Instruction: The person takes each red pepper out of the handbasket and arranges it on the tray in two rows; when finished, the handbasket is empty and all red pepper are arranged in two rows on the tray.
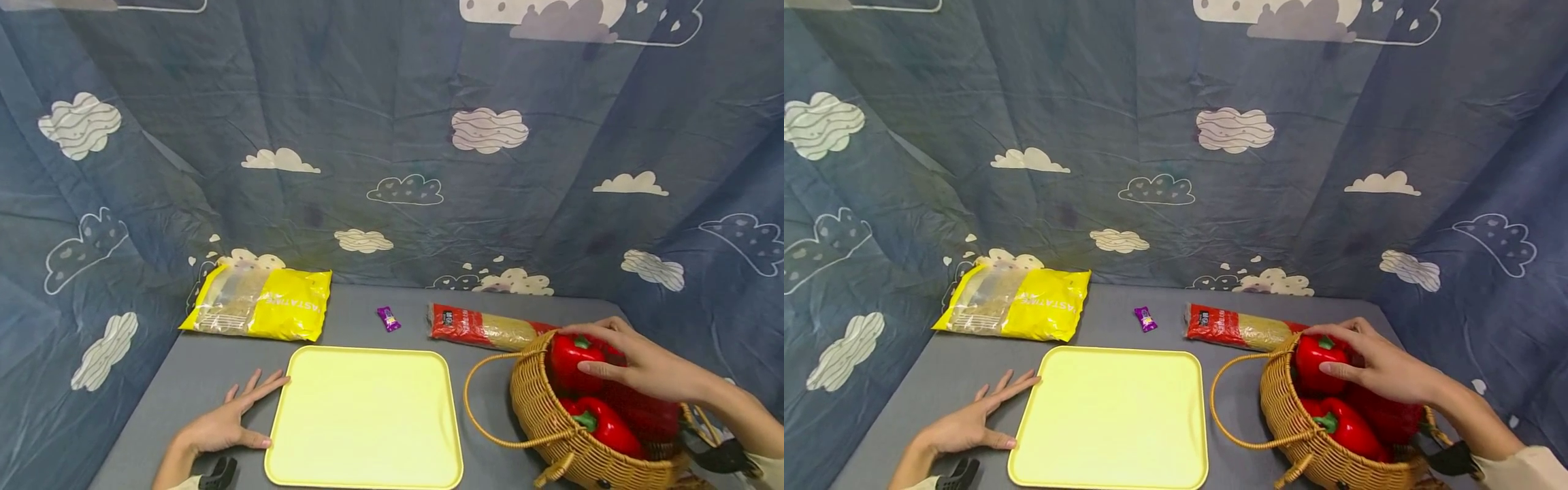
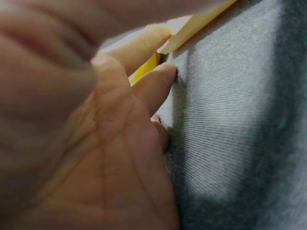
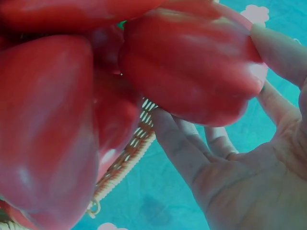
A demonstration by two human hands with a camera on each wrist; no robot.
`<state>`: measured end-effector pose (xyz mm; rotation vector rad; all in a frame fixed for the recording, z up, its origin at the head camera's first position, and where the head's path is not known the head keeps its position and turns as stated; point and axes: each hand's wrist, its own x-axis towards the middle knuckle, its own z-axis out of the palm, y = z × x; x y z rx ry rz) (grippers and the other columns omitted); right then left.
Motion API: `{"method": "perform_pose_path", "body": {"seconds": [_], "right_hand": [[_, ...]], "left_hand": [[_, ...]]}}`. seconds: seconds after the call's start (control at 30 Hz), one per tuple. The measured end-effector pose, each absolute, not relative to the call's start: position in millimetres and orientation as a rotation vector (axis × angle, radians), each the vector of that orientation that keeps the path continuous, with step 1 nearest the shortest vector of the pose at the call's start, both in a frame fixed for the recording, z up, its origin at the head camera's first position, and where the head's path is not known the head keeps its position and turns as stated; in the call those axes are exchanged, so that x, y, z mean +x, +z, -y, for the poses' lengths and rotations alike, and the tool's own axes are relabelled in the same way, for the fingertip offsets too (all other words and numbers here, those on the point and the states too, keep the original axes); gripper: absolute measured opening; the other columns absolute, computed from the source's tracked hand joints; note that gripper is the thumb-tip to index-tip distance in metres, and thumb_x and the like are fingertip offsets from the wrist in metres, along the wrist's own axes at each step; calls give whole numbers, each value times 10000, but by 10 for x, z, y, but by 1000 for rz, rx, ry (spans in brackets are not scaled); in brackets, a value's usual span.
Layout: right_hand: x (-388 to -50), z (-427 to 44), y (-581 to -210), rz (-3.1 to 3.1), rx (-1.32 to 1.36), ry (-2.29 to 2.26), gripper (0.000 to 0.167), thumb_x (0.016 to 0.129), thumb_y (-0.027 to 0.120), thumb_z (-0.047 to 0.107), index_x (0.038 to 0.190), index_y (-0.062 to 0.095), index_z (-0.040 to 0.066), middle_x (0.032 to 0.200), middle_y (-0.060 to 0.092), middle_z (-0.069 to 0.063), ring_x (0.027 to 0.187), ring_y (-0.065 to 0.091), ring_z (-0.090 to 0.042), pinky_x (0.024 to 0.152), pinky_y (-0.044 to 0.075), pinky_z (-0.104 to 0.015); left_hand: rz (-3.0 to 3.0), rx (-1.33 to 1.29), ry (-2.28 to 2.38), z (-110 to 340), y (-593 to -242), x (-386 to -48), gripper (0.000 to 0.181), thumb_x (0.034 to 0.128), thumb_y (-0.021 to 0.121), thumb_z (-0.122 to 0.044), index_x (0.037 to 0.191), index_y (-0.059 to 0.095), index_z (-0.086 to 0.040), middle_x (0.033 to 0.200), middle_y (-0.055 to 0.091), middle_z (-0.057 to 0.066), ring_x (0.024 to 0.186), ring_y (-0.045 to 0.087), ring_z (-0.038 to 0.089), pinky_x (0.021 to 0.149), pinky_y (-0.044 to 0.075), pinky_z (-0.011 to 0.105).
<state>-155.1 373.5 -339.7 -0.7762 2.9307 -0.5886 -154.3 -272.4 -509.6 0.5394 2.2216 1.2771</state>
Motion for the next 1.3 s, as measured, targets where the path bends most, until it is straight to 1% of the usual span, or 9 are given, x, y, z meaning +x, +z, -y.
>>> {"method": "perform_pose_path", "body": {"seconds": [0.2,0.43,0.6,0.77,0.97,1.1,1.2,1.3], "right_hand": [[-1490,-3628,-3297,-2950,-706,-624,540,946,703,215,1453,519,244,1247,496,24,1023,356,75,700,464,-238],[-1400,-3409,-3196,-3047,-705,-561,555,926,730,225,1442,531,266,1223,456,5,1025,324,91,671,438,-260],[-1396,-3343,-3150,-3061,-691,-573,574,922,737,236,1451,521,289,1268,461,-11,1067,318,89,708,467,-300],[-1414,-3258,-3118,-3054,-717,-636,599,909,752,213,1457,521,285,1296,454,7,1094,321,88,723,473,-251],[-1389,-3127,-3084,-3066,-768,-666,629,895,768,209,1463,513,300,1313,443,27,1123,312,78,744,470,-276],[-1350,-3036,-3074,-3057,-772,-703,628,903,759,206,1468,502,304,1314,433,10,1136,341,11,748,503,-286],[-1327,-2974,-3075,-3053,-757,-711,620,910,753,226,1470,497,294,1320,428,-31,1148,392,-103,730,526,-296],[-1312,-2905,-3093,-3029,-743,-724,620,913,750,249,1475,490,285,1325,425,-69,1123,438,-207,692,522,-293]], "left_hand": [[-2223,551,1280,2731,-5088,-1537,955,818,821,-258,1602,278,-219,1683,55,174,1466,-231,521,1029,-245,768],[-2227,538,1268,2735,-5113,-1549,952,817,820,-267,1600,278,-257,1688,57,151,1473,-228,506,1037,-244,761],[-2236,539,1252,2729,-5110,-1541,951,813,822,-280,1597,284,-266,1690,61,141,1477,-220,504,1046,-242,755],[-2242,513,1244,2723,-5102,-1537,969,803,831,-295,1599,280,-265,1690,60,138,1485,-218,492,1062,-239,742],[-2242,512,1245,2729,-5104,-1516,974,800,833,-315,1600,281,-260,1689,56,136,1483,-228,484,1070,-250,724],[-2258,528,1238,2743,-5094,-1523,985,801,830,-323,1605,265,-254,1690,51,129,1479,-230,490,1067,-249,726],[-2266,527,1234,2737,-5097,-1543,996,796,834,-322,1606,261,-244,1691,49,124,1480,-231,486,1072,-246,724],[-2276,514,1213,2721,-5099,-1545,1006,789,842,-326,1607,261,-247,1692,53,121,1491,-218,473,1084,-233,723]]}}
